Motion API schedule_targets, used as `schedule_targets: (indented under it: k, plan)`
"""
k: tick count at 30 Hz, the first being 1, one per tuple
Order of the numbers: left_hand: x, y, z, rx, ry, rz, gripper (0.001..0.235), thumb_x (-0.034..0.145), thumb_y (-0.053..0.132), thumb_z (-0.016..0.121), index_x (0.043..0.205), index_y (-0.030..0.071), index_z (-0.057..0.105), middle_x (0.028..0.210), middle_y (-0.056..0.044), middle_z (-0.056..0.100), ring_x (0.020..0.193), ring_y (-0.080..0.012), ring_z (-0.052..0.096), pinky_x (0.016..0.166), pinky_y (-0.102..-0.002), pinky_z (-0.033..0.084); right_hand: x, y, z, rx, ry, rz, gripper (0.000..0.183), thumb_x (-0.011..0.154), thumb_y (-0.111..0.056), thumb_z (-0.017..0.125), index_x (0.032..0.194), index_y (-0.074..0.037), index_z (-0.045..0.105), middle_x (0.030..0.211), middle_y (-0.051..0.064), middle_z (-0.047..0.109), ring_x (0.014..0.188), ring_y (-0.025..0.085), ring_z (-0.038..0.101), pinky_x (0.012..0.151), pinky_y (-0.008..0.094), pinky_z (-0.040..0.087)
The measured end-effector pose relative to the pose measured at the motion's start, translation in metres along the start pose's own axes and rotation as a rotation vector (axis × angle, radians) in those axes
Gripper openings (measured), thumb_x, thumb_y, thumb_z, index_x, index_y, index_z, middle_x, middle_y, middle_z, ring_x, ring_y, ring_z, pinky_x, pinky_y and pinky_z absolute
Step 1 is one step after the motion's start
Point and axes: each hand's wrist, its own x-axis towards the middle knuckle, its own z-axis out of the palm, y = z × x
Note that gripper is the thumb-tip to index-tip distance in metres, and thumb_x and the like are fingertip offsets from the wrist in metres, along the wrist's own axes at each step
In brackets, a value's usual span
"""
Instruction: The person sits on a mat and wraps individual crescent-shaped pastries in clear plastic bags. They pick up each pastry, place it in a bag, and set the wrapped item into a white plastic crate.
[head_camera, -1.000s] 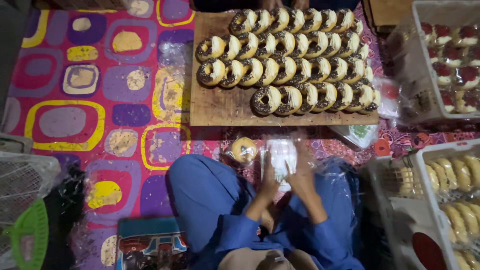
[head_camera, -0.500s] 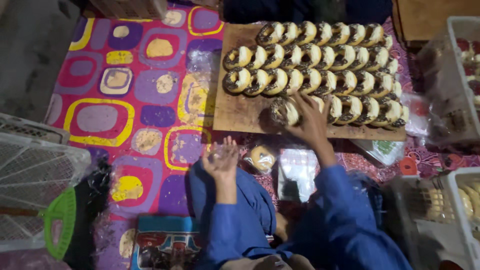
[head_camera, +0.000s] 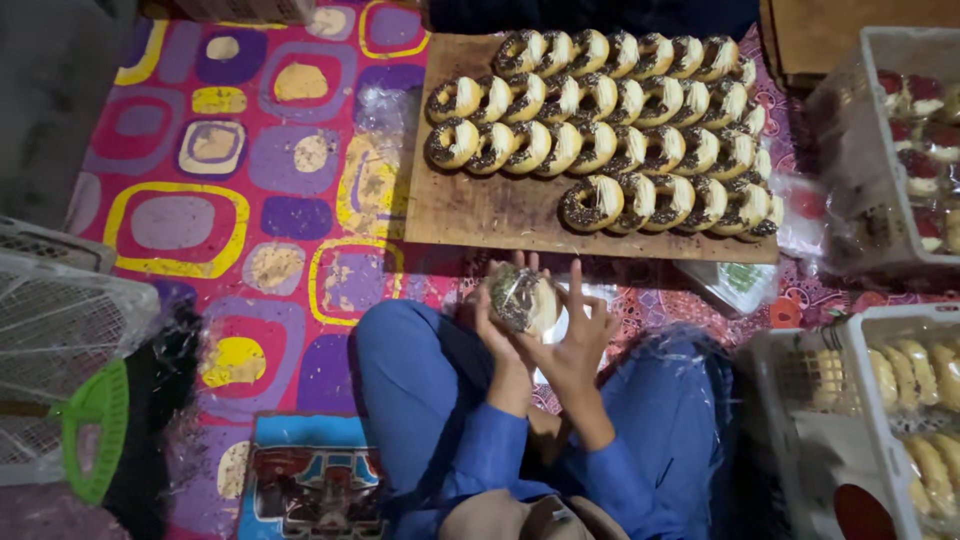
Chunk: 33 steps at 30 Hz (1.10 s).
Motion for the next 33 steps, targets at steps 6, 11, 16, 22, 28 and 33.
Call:
schedule_targets:
  k: [6, 11, 16, 22, 28, 33]
  plan:
    - [-0.007, 0.014, 0.065, 0.168, -0.076, 0.034, 0.073, 0.091, 0.033, 0.065, 0.158, 0.023, 0.038, 0.155, -0.019, 0.044, 0.145, -0.0355, 0.041, 0.122, -0.053, 0.032, 0.002, 0.014, -0.014, 0.379, -0.166, -0.175, 0.128, 0.065, -0.028, 0.088, 0.164, 0.0, 0.012, 0.118, 0.015, 0.065, 0.102, 0.032, 0.057, 0.093, 0.045, 0.044]
    - [-0.042, -0.009, 0.084, 0.297, -0.286, -0.163, 0.097, 0.081, 0.029, 0.077, 0.164, 0.007, 0.033, 0.162, -0.017, 0.041, 0.152, -0.0303, 0.037, 0.128, -0.042, 0.029, -0.004, 0.019, -0.02, 0.291, -0.029, -0.086, 0.125, 0.064, -0.028, 0.09, 0.165, -0.003, 0.02, 0.11, 0.014, 0.065, 0.1, 0.031, 0.059, 0.09, 0.043, 0.048]
    - [-0.046, 0.004, 0.09, 0.328, -0.223, -0.242, 0.094, 0.08, 0.027, 0.075, 0.16, 0.004, 0.03, 0.163, -0.022, 0.038, 0.154, -0.0381, 0.033, 0.128, -0.049, 0.029, -0.005, 0.019, -0.028, 0.206, 0.027, -0.18, 0.128, 0.061, -0.033, 0.093, 0.163, -0.001, 0.022, 0.11, 0.013, 0.069, 0.098, 0.03, 0.06, 0.09, 0.045, 0.045]
    - [-0.048, 0.011, 0.099, 0.397, -0.199, -0.263, 0.089, 0.081, 0.019, 0.069, 0.16, 0.007, 0.03, 0.163, -0.023, 0.035, 0.154, -0.0415, 0.03, 0.127, -0.051, 0.027, -0.008, 0.013, -0.019, 0.213, 0.026, -0.123, 0.139, 0.057, -0.041, 0.096, 0.163, -0.001, 0.014, 0.111, 0.01, 0.073, 0.099, 0.03, 0.065, 0.101, 0.054, 0.038]
    - [-0.053, -0.001, 0.095, 0.346, -0.144, -0.263, 0.092, 0.08, 0.014, 0.066, 0.162, 0.009, 0.024, 0.166, -0.021, 0.033, 0.155, -0.0376, 0.031, 0.127, -0.047, 0.031, 0.001, 0.02, -0.041, 0.498, -0.147, -0.176, 0.125, 0.074, -0.016, 0.085, 0.165, -0.009, 0.0, 0.134, 0.016, 0.067, 0.114, 0.032, 0.067, 0.093, 0.044, 0.05]
    - [-0.052, 0.004, 0.029, 0.294, -0.102, -0.311, 0.082, 0.082, 0.013, 0.066, 0.157, 0.012, 0.032, 0.16, -0.017, 0.042, 0.143, -0.032, 0.045, 0.111, -0.047, 0.041, -0.021, 0.011, -0.044, 1.06, 0.01, 0.079, 0.112, 0.086, 0.008, 0.075, 0.17, -0.014, 0.004, 0.115, 0.014, 0.07, 0.108, 0.027, 0.069, 0.093, 0.037, 0.056]
